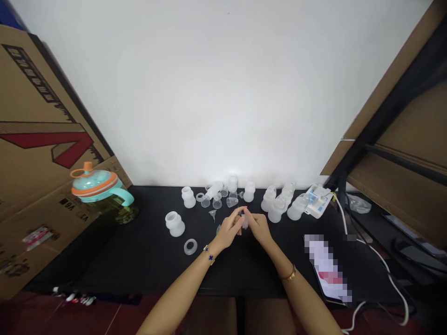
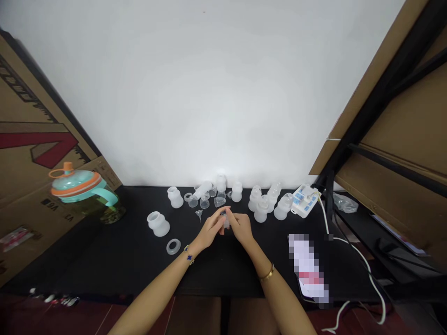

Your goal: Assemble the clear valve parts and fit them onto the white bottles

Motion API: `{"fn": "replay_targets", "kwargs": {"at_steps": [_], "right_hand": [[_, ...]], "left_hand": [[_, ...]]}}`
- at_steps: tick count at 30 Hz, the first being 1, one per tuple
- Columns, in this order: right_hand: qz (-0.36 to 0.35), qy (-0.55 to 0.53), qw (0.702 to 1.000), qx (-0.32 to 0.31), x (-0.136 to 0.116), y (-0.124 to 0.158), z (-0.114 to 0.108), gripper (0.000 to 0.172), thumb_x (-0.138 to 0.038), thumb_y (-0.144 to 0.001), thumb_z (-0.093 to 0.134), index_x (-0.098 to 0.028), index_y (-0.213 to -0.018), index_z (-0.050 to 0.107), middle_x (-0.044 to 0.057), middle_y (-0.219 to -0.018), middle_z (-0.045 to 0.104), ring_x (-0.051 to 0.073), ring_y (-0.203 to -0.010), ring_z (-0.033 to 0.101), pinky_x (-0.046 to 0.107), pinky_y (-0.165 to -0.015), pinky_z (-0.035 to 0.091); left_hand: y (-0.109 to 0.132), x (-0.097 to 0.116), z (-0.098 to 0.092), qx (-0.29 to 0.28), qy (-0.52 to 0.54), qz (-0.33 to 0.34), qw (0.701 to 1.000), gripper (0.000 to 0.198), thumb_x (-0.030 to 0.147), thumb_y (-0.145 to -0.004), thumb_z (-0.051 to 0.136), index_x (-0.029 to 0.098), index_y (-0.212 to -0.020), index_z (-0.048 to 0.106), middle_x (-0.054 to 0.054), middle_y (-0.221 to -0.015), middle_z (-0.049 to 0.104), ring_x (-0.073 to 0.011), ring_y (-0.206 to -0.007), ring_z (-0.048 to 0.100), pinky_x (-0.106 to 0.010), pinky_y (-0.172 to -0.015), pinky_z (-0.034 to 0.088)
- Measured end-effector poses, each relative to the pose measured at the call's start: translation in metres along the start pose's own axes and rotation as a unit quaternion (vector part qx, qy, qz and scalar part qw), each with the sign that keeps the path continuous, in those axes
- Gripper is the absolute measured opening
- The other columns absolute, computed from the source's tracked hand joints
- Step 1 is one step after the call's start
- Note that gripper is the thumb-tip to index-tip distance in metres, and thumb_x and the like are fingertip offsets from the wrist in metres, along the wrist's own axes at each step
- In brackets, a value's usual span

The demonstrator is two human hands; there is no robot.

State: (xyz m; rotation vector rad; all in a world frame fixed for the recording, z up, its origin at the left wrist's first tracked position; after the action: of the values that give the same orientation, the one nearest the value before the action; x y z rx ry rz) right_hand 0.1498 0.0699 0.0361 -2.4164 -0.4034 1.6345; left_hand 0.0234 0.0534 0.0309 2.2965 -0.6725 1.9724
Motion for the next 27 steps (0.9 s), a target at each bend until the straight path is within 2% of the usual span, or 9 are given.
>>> {"fn": "replay_targets", "kwargs": {"at_steps": [3,6,9,15,21,27], "right_hand": [[0.003,0.007,1.000,0.014,-0.001,0.001,-0.001,0.066,-0.058,-0.099,0.040,-0.019,-0.048,0.057,0.002,-0.047,0.057,0.014,-0.047,0.052,0.026,-0.052,0.034],[-0.003,0.020,0.999,0.029,-0.002,0.001,-0.002,0.068,-0.060,-0.099,0.038,-0.019,-0.048,0.057,0.003,-0.047,0.059,0.015,-0.047,0.054,0.026,-0.052,0.035],[-0.010,0.026,0.999,0.042,-0.003,0.001,-0.003,0.069,-0.061,-0.098,0.038,-0.019,-0.046,0.055,0.003,-0.045,0.057,0.014,-0.044,0.051,0.026,-0.049,0.032],[-0.025,0.029,0.998,0.052,-0.005,0.001,-0.004,0.067,-0.059,-0.098,0.041,-0.019,-0.045,0.052,0.001,-0.043,0.053,0.014,-0.042,0.047,0.027,-0.049,0.029],[-0.030,0.015,0.997,0.075,-0.004,0.003,-0.007,0.064,-0.057,-0.097,0.043,-0.019,-0.045,0.048,-0.001,-0.045,0.042,0.012,-0.045,0.038,0.027,-0.049,0.025],[-0.020,0.000,0.996,0.086,-0.003,0.004,-0.008,0.060,-0.054,-0.096,0.044,-0.018,-0.047,0.047,-0.002,-0.048,0.036,0.012,-0.048,0.033,0.027,-0.049,0.023]], "left_hand": [[-0.001,-0.001,0.000,-0.003,-0.028,-0.002,1.000,0.052,0.051,-0.101,0.041,0.015,-0.135,0.058,0.002,-0.063,0.059,-0.0136,-0.057,0.056,-0.026,-0.061,0.045],[-0.001,-0.001,0.001,-0.008,-0.034,-0.003,0.999,0.052,0.051,-0.100,0.043,0.015,-0.133,0.059,-0.001,-0.072,0.064,-0.0128,-0.058,0.057,-0.026,-0.060,0.045],[-0.001,-0.002,0.004,-0.016,-0.030,-0.011,0.999,0.052,0.052,-0.098,0.048,0.015,-0.133,0.058,-0.002,-0.079,0.067,-0.0120,-0.057,0.057,-0.025,-0.059,0.046],[-0.001,-0.002,0.004,-0.017,-0.048,-0.024,0.998,0.052,0.054,-0.095,0.054,0.017,-0.131,0.058,-0.001,-0.080,0.068,-0.0130,-0.058,0.059,-0.025,-0.060,0.048],[0.000,0.004,0.004,-0.011,-0.094,-0.012,0.995,0.053,0.054,-0.095,0.053,0.020,-0.137,0.055,0.003,-0.067,0.060,-0.0151,-0.059,0.061,-0.025,-0.059,0.046],[0.000,0.007,0.003,0.000,-0.105,0.000,0.994,0.055,0.053,-0.094,0.056,0.021,-0.139,0.054,0.002,-0.070,0.062,-0.0155,-0.062,0.059,-0.025,-0.060,0.046]]}}
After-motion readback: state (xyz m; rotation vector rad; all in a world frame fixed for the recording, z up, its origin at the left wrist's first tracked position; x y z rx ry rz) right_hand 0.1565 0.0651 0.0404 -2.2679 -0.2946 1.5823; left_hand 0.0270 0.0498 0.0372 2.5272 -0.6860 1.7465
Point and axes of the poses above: each hand's wrist, its own y-axis away from the middle knuckle, its own z-axis out of the palm, x = y × z, the point moved 7 cm from there along -y, towards the middle knuckle
